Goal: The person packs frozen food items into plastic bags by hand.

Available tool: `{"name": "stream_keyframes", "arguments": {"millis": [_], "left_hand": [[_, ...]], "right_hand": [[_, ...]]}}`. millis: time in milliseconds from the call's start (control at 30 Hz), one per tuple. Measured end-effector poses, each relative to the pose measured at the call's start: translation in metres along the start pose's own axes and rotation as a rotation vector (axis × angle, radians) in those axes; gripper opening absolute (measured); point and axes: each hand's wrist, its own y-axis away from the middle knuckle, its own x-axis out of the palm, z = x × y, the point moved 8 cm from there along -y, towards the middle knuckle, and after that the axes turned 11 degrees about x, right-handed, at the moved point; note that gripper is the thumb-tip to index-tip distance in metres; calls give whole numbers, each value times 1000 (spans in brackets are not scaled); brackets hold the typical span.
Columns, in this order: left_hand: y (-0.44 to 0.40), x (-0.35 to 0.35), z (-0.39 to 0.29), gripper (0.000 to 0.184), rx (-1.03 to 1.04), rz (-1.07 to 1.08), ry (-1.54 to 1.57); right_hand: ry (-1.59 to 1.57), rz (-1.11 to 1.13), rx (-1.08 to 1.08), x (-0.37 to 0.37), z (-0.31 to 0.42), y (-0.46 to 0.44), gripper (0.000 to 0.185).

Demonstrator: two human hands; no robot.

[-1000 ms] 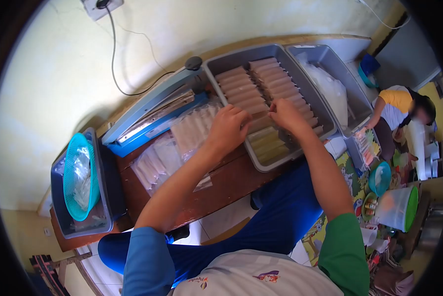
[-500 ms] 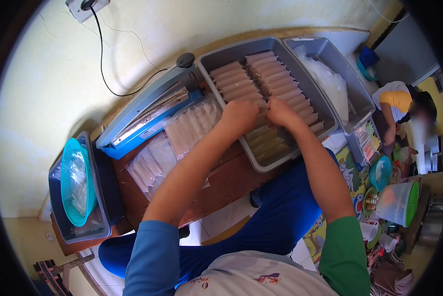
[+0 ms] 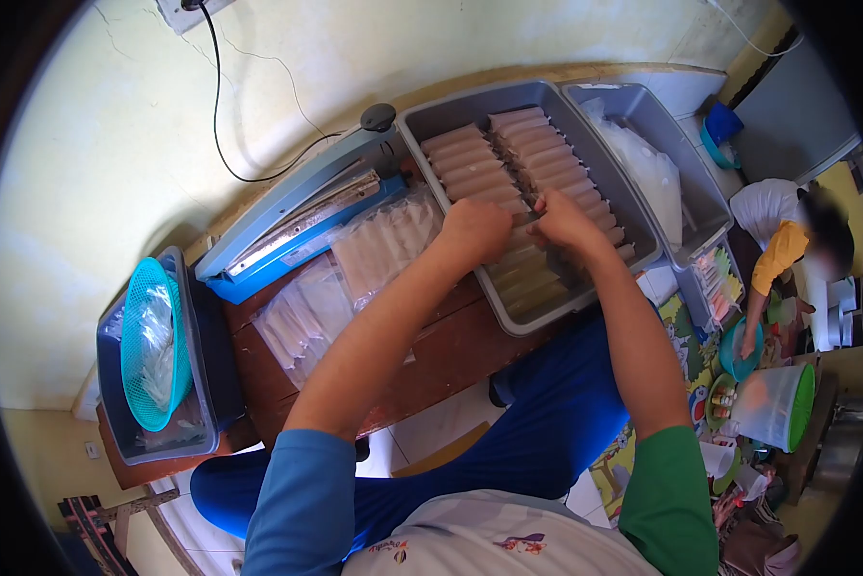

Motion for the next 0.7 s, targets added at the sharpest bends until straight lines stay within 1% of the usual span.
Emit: {"name": "stream_keyframes", "arguments": {"millis": [33,100,167,233,300,333,400,433,467,500,533,567,600,633,667,700], "left_hand": [[1,3,-1,37,18,55,-13],[1,4,-1,35,17,50,-13],[-1,6,-1,33,21,45,-15],[-1,5,1,31,-16,-11,25],[0,4,0,30,-2,-25,16],[1,2,-1,29,13,-40,5],[5,-3,-1,29,3,-74,45],[8,-8,0,29,-7,-113,83],[10,-8,0,29,-4,-114,80],[15,-17,1,28,9,-297,204],[23,-25,4,27,19,-480,328],[27,-23,6,27,15,-481,323],[34,-25,13,28,22,-600,589],[43,-25,20,30,29,-717,855],[49,-23,22,30,22,-722,851],[58,-20,27,33,56,-811,1133]], "right_hand": [[0,2,-3,-1,2,3,33],[-78,-22,-42,-7,6,7,30],[-82,-4,-64,-9,11,10,30],[-86,15,-84,-11,17,15,30],[-39,58,-208,-10,32,25,27],[-41,60,-210,-10,34,27,27],[-87,91,-298,-11,43,37,22],[-90,87,-296,-15,47,41,22],[-187,84,-300,-21,53,45,22],[-285,82,-306,-26,57,48,23],[-285,81,-309,-28,58,50,23],[-390,83,-362,-31,63,53,23],[-494,87,-416,-35,68,56,23],[-492,93,-422,-32,69,56,23],[-409,56,-551,-29,75,62,22],[-324,19,-681,-25,84,72,21]]}}
